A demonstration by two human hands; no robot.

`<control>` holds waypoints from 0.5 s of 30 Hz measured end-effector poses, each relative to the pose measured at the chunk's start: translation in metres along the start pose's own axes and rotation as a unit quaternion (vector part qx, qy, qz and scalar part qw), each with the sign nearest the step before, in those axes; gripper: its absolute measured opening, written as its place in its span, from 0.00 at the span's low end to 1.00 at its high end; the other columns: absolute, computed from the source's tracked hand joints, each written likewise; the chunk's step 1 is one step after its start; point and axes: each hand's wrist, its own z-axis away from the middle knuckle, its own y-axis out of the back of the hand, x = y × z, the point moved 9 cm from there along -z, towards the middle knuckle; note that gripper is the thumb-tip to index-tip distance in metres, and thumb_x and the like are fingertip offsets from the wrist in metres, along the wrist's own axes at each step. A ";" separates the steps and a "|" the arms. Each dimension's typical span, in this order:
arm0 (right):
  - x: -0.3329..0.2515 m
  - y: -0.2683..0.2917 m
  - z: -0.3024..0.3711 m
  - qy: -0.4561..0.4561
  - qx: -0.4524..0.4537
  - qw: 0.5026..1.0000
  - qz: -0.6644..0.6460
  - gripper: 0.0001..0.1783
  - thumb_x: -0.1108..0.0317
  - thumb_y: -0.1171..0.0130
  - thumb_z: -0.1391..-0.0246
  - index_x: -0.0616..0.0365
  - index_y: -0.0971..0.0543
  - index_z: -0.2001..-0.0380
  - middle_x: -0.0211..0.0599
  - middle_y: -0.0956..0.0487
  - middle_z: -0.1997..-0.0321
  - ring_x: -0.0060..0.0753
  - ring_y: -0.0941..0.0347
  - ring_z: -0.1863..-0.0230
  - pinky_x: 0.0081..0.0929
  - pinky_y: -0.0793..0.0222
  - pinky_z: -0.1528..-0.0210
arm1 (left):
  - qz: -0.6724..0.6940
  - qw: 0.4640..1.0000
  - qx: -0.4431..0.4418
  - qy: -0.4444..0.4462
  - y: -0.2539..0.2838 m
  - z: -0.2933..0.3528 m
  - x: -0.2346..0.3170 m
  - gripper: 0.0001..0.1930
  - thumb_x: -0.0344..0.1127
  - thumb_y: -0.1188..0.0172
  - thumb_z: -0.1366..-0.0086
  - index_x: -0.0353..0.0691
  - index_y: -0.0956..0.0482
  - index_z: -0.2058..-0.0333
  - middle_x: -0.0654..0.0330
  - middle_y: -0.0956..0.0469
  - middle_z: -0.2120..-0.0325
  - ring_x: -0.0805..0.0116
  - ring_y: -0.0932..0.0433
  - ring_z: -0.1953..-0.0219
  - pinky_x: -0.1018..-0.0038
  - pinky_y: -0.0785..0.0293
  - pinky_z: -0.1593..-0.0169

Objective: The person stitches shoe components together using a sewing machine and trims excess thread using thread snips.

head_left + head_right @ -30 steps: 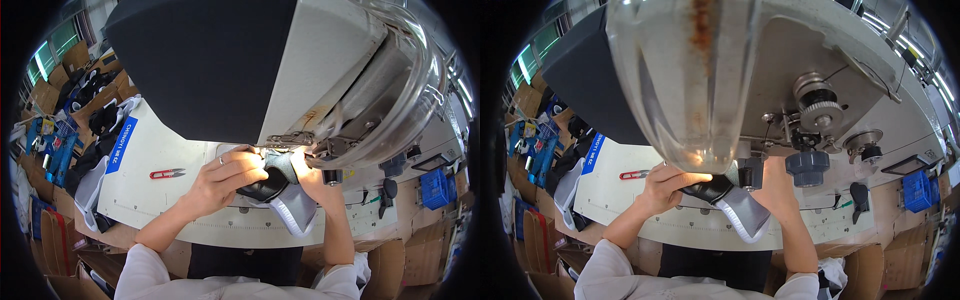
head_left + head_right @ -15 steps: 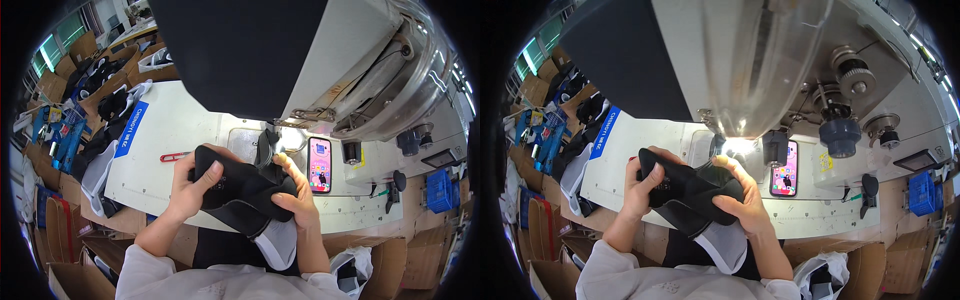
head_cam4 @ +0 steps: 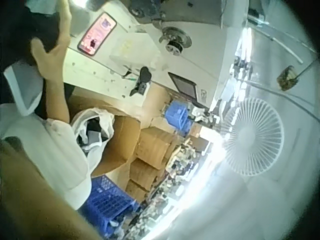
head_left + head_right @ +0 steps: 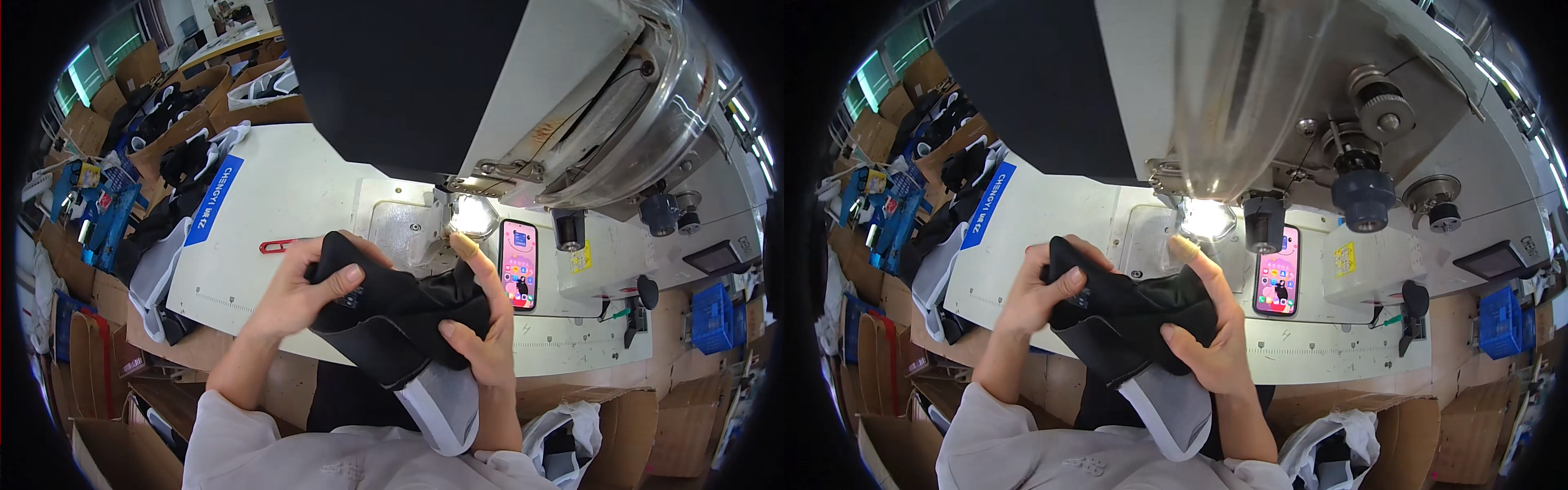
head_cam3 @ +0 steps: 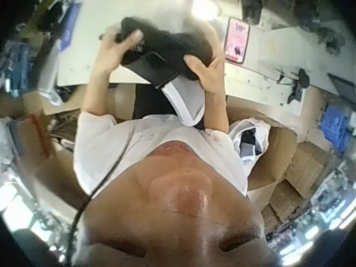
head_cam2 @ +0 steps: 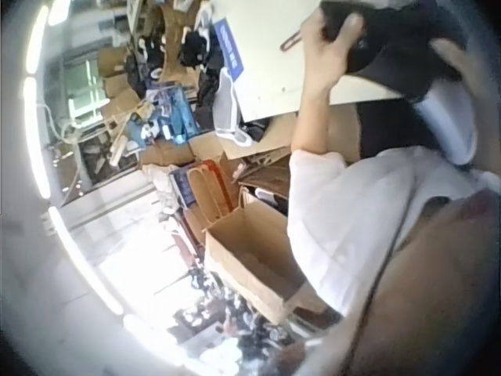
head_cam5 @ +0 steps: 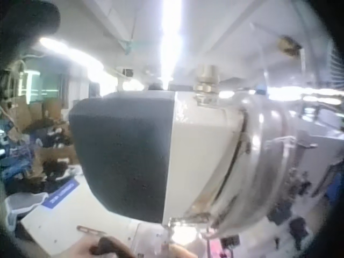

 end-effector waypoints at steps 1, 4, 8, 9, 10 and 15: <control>0.000 0.003 -0.002 0.000 -0.001 1.000 -0.003 0.43 0.75 0.38 0.53 0.68 0.40 0.32 0.45 0.36 0.30 0.32 0.37 0.32 0.28 0.44 0.31 | -0.079 0.997 -0.010 -0.026 0.010 -0.005 0.012 0.12 0.36 0.38 0.34 0.33 0.18 0.59 0.58 0.17 0.64 0.71 0.19 0.61 0.74 0.25 0.54; -0.025 0.027 -0.007 0.132 0.040 0.957 0.256 0.23 0.84 0.49 0.48 0.63 0.25 0.47 0.40 0.20 0.47 0.29 0.24 0.50 0.22 0.29 0.49 | -0.249 0.961 0.029 -0.114 0.030 -0.021 0.067 0.08 0.27 0.38 0.40 0.33 0.18 0.62 0.57 0.17 0.66 0.70 0.20 0.62 0.72 0.25 0.56; -0.043 0.091 -0.023 0.128 0.229 0.898 0.354 0.12 0.81 0.49 0.41 0.67 0.23 0.54 0.38 0.19 0.59 0.23 0.27 0.65 0.21 0.31 0.64 | -0.492 0.796 0.197 -0.293 0.037 -0.046 0.092 0.13 0.18 0.39 0.50 0.33 0.19 0.63 0.54 0.20 0.70 0.58 0.20 0.65 0.66 0.26 0.58; -0.033 0.090 -0.037 0.095 0.223 0.911 0.334 0.08 0.78 0.47 0.39 0.67 0.23 0.57 0.40 0.20 0.61 0.26 0.26 0.65 0.24 0.31 0.64 | -0.571 0.697 0.231 -0.367 0.029 -0.041 0.088 0.15 0.16 0.40 0.54 0.33 0.19 0.64 0.53 0.21 0.71 0.54 0.20 0.66 0.64 0.26 0.59; -0.015 0.092 -0.052 0.033 0.229 0.904 0.360 0.07 0.74 0.48 0.36 0.66 0.23 0.60 0.42 0.20 0.62 0.29 0.26 0.64 0.25 0.31 0.60 | -0.550 0.725 0.227 -0.346 0.035 -0.045 0.066 0.18 0.17 0.40 0.59 0.35 0.19 0.65 0.52 0.21 0.68 0.47 0.23 0.64 0.60 0.26 0.60; 0.062 0.119 -0.110 0.069 -0.047 0.955 0.286 0.08 0.75 0.44 0.46 0.57 0.23 0.62 0.29 0.23 0.60 0.28 0.28 0.60 0.24 0.30 0.54 | -0.399 0.772 0.119 -0.479 -0.051 -0.039 0.014 0.23 0.20 0.41 0.63 0.35 0.18 0.62 0.54 0.22 0.66 0.51 0.21 0.60 0.62 0.22 0.55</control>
